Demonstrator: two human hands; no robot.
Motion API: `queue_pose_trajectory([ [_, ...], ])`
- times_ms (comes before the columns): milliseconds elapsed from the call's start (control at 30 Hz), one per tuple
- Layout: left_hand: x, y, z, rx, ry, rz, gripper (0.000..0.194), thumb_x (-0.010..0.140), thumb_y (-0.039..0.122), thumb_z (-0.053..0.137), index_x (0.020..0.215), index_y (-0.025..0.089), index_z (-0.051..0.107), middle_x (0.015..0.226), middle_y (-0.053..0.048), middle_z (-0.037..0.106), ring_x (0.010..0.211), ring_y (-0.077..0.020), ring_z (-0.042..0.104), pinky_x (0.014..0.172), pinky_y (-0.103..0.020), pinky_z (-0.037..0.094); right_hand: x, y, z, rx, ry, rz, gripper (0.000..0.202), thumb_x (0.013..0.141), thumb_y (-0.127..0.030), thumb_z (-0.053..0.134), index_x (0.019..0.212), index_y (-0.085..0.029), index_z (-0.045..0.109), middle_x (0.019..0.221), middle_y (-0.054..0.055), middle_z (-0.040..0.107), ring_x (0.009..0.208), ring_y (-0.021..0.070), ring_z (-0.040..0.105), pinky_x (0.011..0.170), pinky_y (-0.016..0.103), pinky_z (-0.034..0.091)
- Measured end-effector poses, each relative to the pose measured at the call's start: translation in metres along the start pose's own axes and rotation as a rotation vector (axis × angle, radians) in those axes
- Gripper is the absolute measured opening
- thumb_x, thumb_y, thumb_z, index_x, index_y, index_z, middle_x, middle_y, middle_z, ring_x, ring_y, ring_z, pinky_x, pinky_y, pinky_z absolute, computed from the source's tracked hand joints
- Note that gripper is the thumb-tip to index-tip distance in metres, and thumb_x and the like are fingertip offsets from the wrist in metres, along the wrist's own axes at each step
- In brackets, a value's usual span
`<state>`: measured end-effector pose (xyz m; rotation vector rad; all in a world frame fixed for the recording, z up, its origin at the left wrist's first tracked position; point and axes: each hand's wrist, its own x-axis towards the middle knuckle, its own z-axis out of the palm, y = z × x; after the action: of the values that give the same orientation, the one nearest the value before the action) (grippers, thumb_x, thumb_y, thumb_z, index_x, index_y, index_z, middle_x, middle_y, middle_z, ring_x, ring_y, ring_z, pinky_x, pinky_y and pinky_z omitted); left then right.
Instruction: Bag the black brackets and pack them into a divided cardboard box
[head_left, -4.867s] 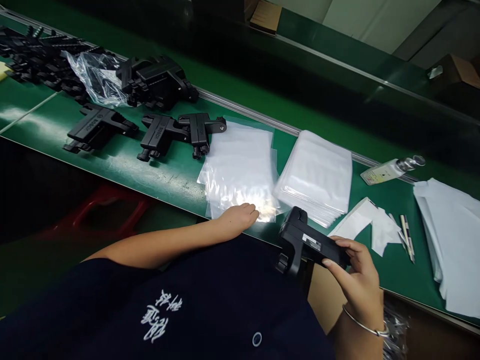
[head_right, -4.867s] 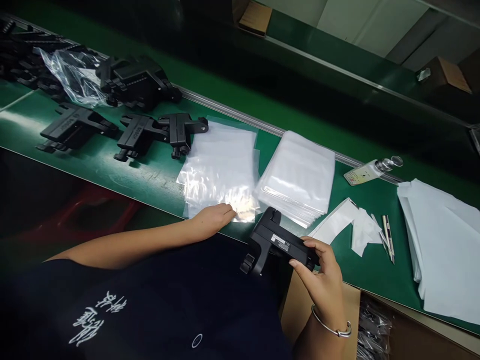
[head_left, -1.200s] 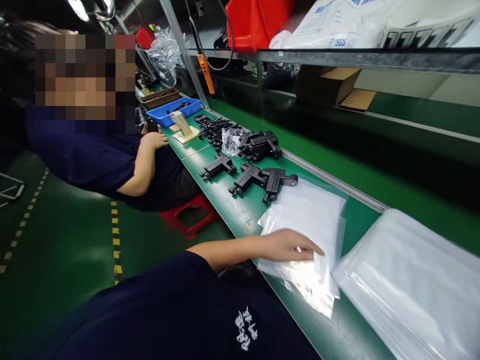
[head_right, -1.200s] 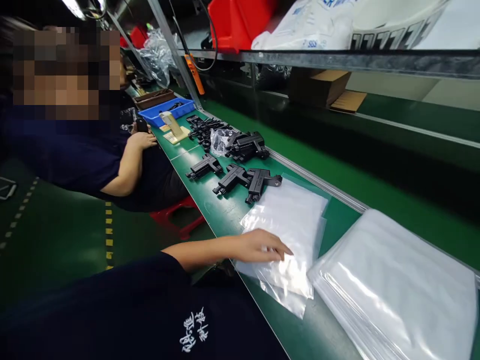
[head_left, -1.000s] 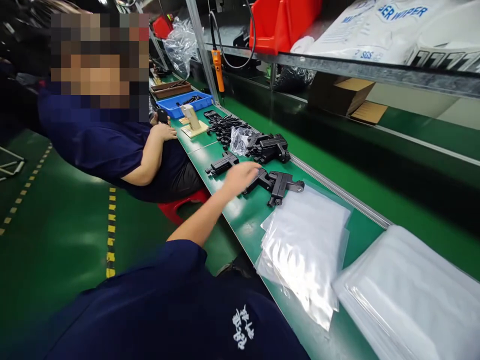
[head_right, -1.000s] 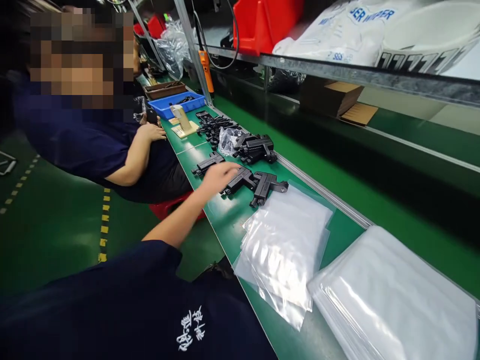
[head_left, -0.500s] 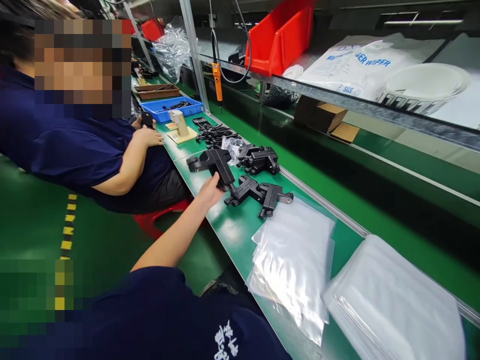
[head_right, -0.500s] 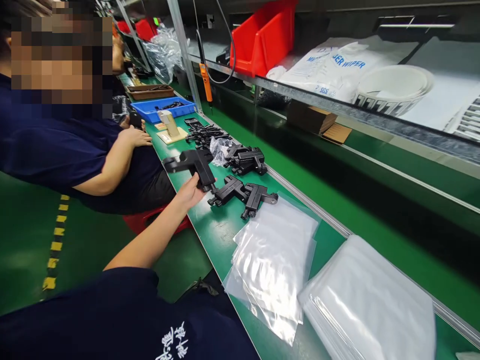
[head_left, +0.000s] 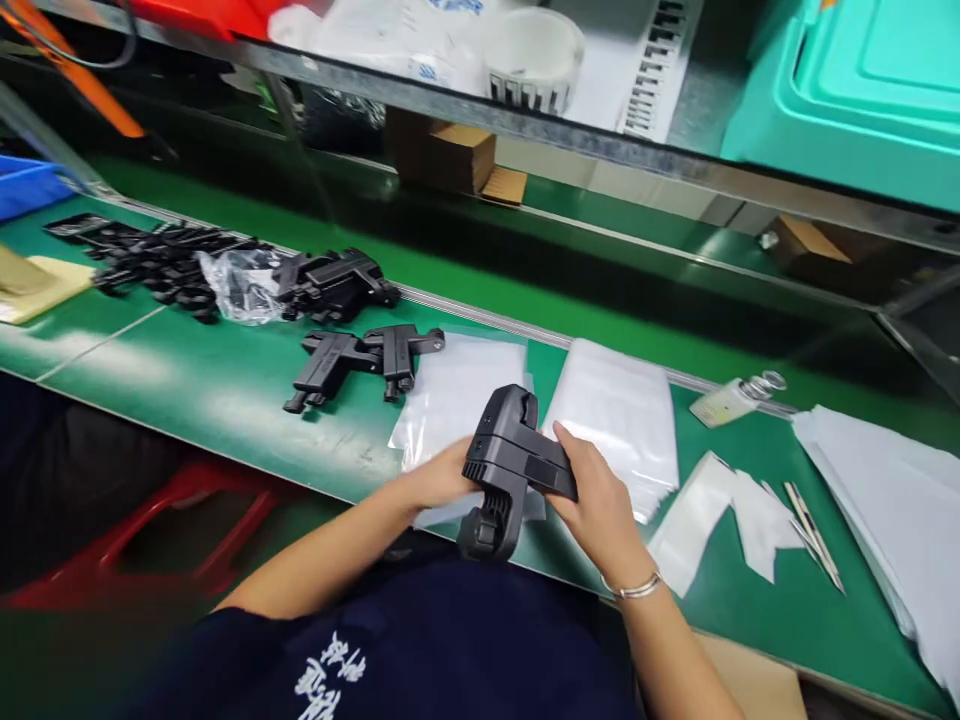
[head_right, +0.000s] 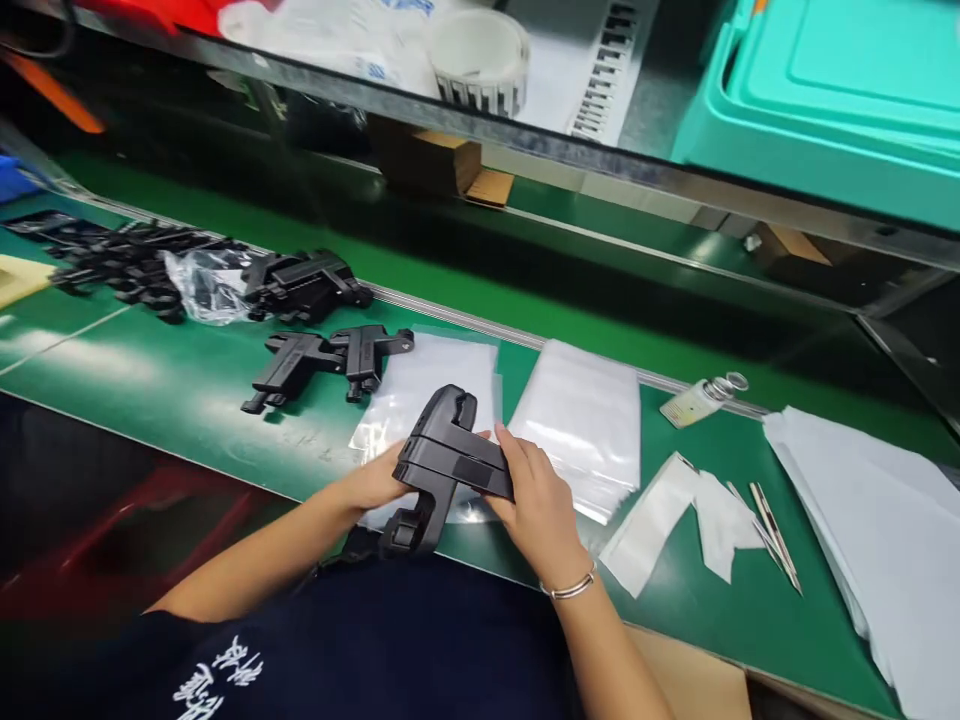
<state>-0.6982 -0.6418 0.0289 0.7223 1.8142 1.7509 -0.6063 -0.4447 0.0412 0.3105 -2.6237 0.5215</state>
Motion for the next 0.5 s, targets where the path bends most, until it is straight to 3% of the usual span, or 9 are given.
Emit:
queue_pose_trajectory([
  [67,-0.002,0.005,-0.009,-0.182,-0.132,-0.062,0.074,0.068,0.062,0.067,0.126,0.016,0.056,0.111,-0.013,0.069,0.102,-0.0328,0.065,0.082,-0.041,0.053,-0.011,0.006,-0.003,-0.083,0.002,-0.005,0.07,0.086,-0.019,0.055,0.149,-0.027,0.026,0.113,0.011,0.062,0.097,0.0282,0.061,0.071,0.041,0.058],
  [100,-0.001,0.007,-0.01,-0.188,-0.134,-0.079,0.075,0.069,0.064,0.065,0.125,0.016,0.055,0.111,-0.013,0.068,0.1,-0.0319,0.065,0.081,-0.039,0.052,-0.016,0.007,-0.005,-0.127,0.002,-0.012,0.068,0.085,-0.017,0.056,0.148,-0.026,0.031,0.11,0.011,0.062,0.095,0.0282,0.06,0.071,0.041,0.057],
  [167,0.002,0.007,-0.008,-0.062,-0.034,-0.081,0.07,0.07,0.066,0.064,0.118,0.015,0.056,0.11,-0.012,0.066,0.1,-0.0304,0.062,0.084,-0.038,0.05,-0.025,0.008,-0.009,-0.137,-0.015,-0.03,0.061,0.086,-0.018,0.056,0.144,-0.026,0.039,0.111,0.012,0.062,0.096,0.028,0.058,0.076,0.042,0.056],
  [233,0.005,0.005,-0.001,0.105,0.092,-0.057,0.063,0.073,0.066,0.062,0.111,0.015,0.057,0.108,-0.01,0.064,0.103,-0.0293,0.058,0.087,-0.037,0.047,-0.031,0.011,-0.013,0.007,-0.031,-0.006,0.059,0.086,-0.031,0.061,0.142,-0.027,0.042,0.122,0.012,0.057,0.109,0.0293,0.055,0.087,0.046,0.054],
  [300,0.004,0.001,0.005,0.183,0.161,-0.021,0.062,0.075,0.067,0.059,0.108,0.015,0.055,0.103,-0.009,0.062,0.1,-0.0276,0.057,0.085,-0.036,0.046,-0.036,0.019,-0.015,0.252,0.029,0.162,0.06,0.085,-0.047,0.062,0.139,-0.028,0.044,0.131,0.012,0.053,0.116,0.0289,0.052,0.091,0.046,0.052],
  [333,0.003,0.001,0.006,0.206,0.167,-0.003,0.061,0.075,0.067,0.058,0.108,0.015,0.054,0.1,-0.008,0.061,0.096,-0.0261,0.057,0.081,-0.035,0.047,-0.039,0.024,-0.015,0.396,0.063,0.299,0.057,0.086,-0.054,0.058,0.135,-0.027,0.048,0.125,0.012,0.056,0.11,0.0269,0.057,0.086,0.043,0.054],
  [400,-0.001,0.001,0.004,0.28,0.14,0.031,0.06,0.074,0.065,0.061,0.109,0.017,0.053,0.095,-0.005,0.06,0.088,-0.0233,0.057,0.075,-0.032,0.046,-0.044,0.034,-0.008,0.725,0.039,0.604,0.051,0.089,-0.061,0.045,0.12,-0.022,0.057,0.093,0.008,0.065,0.076,0.0193,0.062,0.063,0.033,0.054],
  [433,-0.003,0.001,0.003,0.331,0.11,0.044,0.059,0.073,0.063,0.063,0.11,0.017,0.052,0.094,-0.004,0.06,0.086,-0.0226,0.057,0.074,-0.032,0.046,-0.046,0.038,-0.002,0.898,-0.017,0.73,0.051,0.09,-0.063,0.041,0.11,-0.021,0.06,0.073,0.004,0.062,0.057,0.0151,0.055,0.052,0.028,0.048],
  [500,-0.006,0.003,0.0,0.431,0.044,0.069,0.06,0.069,0.057,0.069,0.112,0.018,0.053,0.099,-0.005,0.061,0.088,-0.0232,0.059,0.076,-0.032,0.046,-0.049,0.042,0.011,1.188,-0.15,0.87,0.05,0.086,-0.066,0.045,0.095,-0.019,0.06,0.053,-0.003,0.05,0.041,0.0095,0.038,0.041,0.023,0.036],
])
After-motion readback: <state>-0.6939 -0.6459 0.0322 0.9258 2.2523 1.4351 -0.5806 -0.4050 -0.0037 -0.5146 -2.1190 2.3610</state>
